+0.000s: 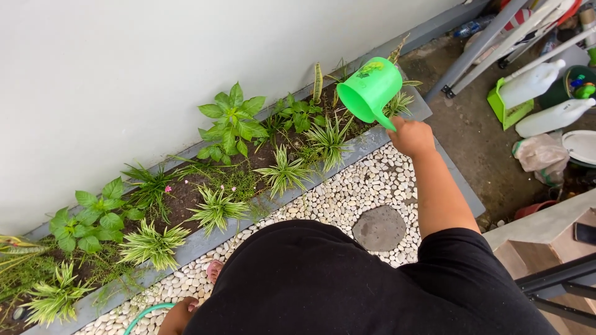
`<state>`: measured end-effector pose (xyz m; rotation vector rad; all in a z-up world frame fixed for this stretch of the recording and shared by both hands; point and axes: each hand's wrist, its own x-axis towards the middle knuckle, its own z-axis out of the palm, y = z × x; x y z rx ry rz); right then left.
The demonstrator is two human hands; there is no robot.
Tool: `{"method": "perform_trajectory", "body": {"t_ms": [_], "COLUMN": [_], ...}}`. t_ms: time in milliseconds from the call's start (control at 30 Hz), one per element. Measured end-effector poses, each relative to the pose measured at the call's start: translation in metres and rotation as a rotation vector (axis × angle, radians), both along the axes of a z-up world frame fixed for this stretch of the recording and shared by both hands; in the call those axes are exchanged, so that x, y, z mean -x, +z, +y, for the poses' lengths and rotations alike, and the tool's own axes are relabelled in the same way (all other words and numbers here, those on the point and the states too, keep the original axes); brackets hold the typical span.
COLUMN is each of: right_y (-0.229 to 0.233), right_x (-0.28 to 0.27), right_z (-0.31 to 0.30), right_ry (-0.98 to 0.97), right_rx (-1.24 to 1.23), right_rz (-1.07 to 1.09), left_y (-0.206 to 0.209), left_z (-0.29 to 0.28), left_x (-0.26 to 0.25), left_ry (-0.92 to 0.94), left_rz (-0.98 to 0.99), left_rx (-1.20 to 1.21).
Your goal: Watering various plants in a long outdoor planter using a plastic dipper and a bucket of water.
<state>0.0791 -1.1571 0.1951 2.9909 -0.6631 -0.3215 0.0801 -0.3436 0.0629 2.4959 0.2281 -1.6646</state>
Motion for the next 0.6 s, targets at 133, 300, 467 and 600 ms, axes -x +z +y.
{"method": "perform_trajectory", "body": {"t_ms": [133,300,467,600], "right_y": [-0.006,-0.004,0.003,0.005], "right_x": [0.008,0.014,0.017,0.021], "right_z": [-0.002,-0.005,-0.006,-0.011], "right_ry": [0.002,-0.007,-0.075,-0.099], "right_rx": [0.050,0.052,0.003,0.008], "right_rz": [0.068,0.075,0.041,0.024], "left_y": [-0.003,-0.007,-0.008,-0.016], "left_z": [-0.005,-0.005,-0.004,0.000], "left_x": [-0.008,-0.010,-0.007,-0.003], "left_ry": [-0.001,-0.048,-0.069,-0.084], "left_rz": [-0.017,-0.022,-0.032,-0.024], "left_rx": [-0.005,-0.004,-0.027,-0.038]}}
